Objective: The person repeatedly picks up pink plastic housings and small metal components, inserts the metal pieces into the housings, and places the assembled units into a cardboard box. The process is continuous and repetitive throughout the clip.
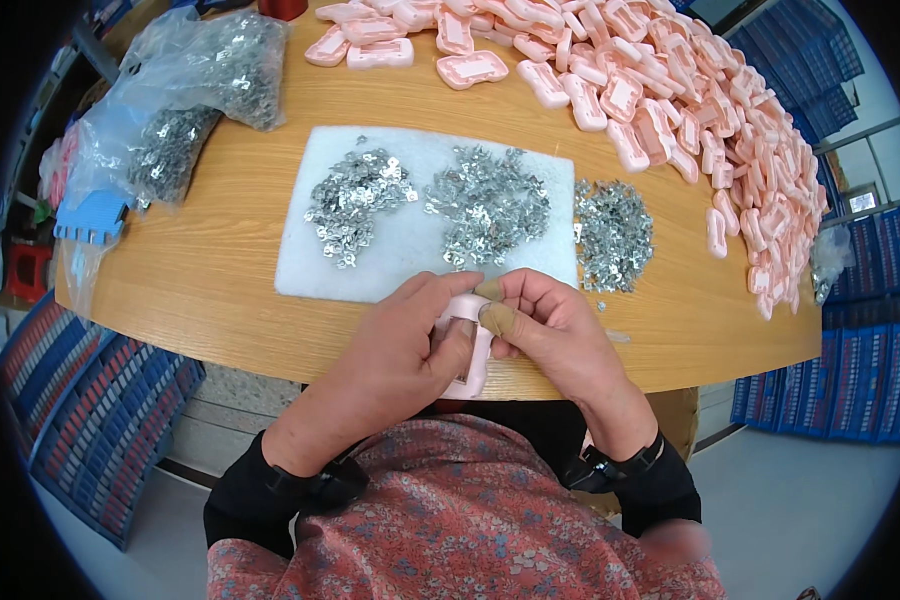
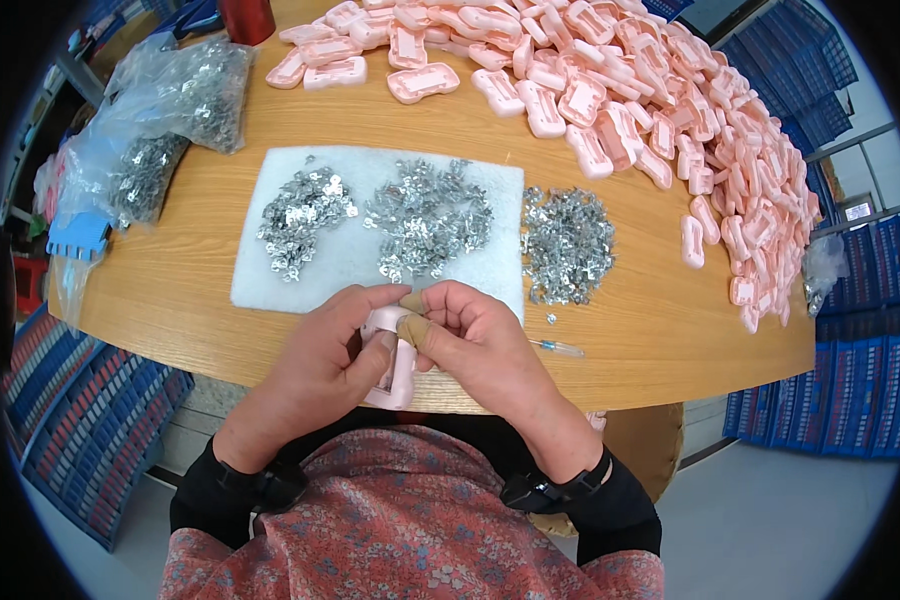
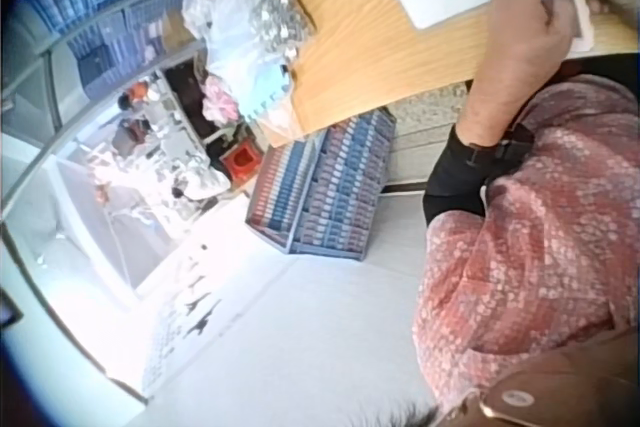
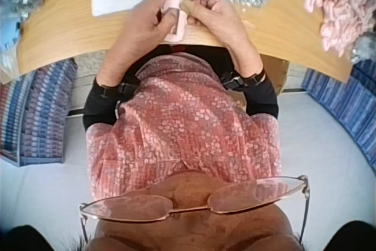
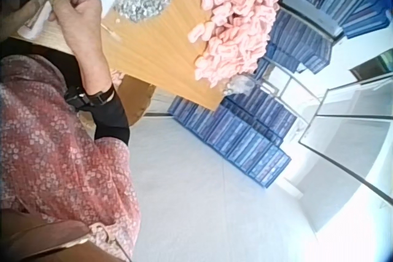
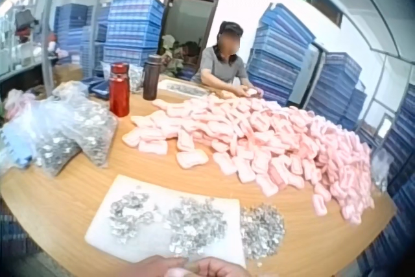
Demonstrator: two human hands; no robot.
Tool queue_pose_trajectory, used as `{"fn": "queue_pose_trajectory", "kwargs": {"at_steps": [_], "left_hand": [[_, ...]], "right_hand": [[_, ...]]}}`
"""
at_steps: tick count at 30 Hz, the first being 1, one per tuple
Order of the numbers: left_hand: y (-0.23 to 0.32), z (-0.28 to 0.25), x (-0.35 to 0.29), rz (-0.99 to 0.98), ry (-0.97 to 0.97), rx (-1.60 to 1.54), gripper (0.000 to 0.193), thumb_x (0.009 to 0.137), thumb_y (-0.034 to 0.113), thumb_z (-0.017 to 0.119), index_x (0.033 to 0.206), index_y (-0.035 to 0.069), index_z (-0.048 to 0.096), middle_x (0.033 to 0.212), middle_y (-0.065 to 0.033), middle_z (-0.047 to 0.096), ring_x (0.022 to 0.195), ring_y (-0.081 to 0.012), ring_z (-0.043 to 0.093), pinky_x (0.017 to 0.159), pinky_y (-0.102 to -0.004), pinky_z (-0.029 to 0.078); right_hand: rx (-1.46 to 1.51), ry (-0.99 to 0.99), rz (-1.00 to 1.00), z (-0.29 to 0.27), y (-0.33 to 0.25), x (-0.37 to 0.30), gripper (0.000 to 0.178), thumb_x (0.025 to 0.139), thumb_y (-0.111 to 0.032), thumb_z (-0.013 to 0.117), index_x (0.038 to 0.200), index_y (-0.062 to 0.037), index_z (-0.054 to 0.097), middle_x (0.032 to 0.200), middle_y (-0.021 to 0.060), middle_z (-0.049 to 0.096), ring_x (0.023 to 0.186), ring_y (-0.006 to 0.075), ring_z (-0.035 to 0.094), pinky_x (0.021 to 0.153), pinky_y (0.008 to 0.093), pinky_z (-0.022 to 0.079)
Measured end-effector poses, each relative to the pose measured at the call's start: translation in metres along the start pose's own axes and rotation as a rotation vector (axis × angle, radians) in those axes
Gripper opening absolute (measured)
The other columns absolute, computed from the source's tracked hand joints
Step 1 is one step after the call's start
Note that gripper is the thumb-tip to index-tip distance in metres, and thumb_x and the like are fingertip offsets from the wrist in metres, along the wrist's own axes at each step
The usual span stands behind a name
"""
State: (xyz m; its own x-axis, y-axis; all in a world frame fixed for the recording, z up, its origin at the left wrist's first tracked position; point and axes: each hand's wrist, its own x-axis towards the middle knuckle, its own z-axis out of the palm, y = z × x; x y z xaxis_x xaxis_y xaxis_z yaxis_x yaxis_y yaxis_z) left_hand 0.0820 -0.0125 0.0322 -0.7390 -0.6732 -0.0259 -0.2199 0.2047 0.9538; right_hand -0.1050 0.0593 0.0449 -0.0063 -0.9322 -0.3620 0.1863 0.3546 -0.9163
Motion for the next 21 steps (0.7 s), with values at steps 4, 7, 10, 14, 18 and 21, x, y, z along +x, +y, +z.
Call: {"fn": "queue_pose_trajectory", "kwargs": {"at_steps": [4,7,10,14,18,21], "left_hand": [[-0.004,0.005,0.002,0.09,0.06,0.052,0.033,0.094,0.006,0.054,0.127,-0.001,0.052,0.099,-0.014,0.058,0.083,-0.0233,0.061,0.073,-0.036,0.05],[-0.02,0.005,0.001,-0.034,0.066,-0.266,0.027,0.098,0.011,0.049,0.123,0.001,0.052,0.094,-0.0067,0.058,0.073,-0.013,0.056,0.064,-0.028,0.048],[-0.018,-0.006,0.003,-0.24,-0.02,-0.761,0.031,0.101,0.024,0.044,0.122,0.003,0.053,0.09,-0.0028,0.055,0.067,-0.0112,0.05,0.059,-0.0237,0.04],[-0.019,-0.015,0.001,-0.359,-0.082,-1.194,0.036,0.104,0.028,0.04,0.126,0.003,0.052,0.09,-0.0045,0.055,0.07,-0.0143,0.049,0.062,-0.0268,0.039],[-0.019,-0.014,0.002,-0.361,-0.093,-1.308,0.035,0.104,0.027,0.039,0.124,0.002,0.052,0.091,-0.0055,0.056,0.069,-0.0147,0.049,0.06,-0.0272,0.038],[-0.017,-0.013,0.003,-0.372,-0.069,-1.29,0.034,0.103,0.027,0.041,0.124,0.003,0.052,0.091,-0.0056,0.056,0.068,-0.0146,0.048,0.058,-0.0272,0.037]], "right_hand": [[-0.027,0.017,0.01,0.002,-0.002,-0.001,0.023,0.099,-0.015,0.063,0.115,0.0009,0.061,0.094,0.0024,0.066,0.073,0.005,0.058,0.066,0.0208,0.05],[0.123,0.043,-0.041,0.001,0.0,-0.001,0.021,0.099,-0.013,0.061,0.116,0.0006,0.06,0.093,0.0013,0.066,0.074,0.0045,0.058,0.066,0.0207,0.049],[-0.009,0.104,-0.12,0.001,0.003,-0.001,0.021,0.099,-0.014,0.061,0.115,0.0,0.062,0.091,0.0011,0.064,0.072,0.0057,0.058,0.066,0.0207,0.048],[-0.171,0.091,-0.212,0.007,0.004,-0.003,0.018,0.098,-0.008,0.061,0.114,-0.0012,0.064,0.095,-0.0009,0.066,0.071,0.0028,0.053,0.064,0.0202,0.045],[-0.311,0.12,-0.389,0.019,0.005,-0.002,0.02,0.094,-0.005,0.063,0.113,-0.0017,0.066,0.089,0.0018,0.063,0.067,0.0052,0.051,0.062,0.0225,0.044],[-0.382,0.148,-0.475,0.022,0.005,0.0,0.022,0.091,-0.004,0.065,0.114,-0.002,0.066,0.083,0.004,0.058,0.065,0.0077,0.049,0.06,0.0241,0.044]]}}
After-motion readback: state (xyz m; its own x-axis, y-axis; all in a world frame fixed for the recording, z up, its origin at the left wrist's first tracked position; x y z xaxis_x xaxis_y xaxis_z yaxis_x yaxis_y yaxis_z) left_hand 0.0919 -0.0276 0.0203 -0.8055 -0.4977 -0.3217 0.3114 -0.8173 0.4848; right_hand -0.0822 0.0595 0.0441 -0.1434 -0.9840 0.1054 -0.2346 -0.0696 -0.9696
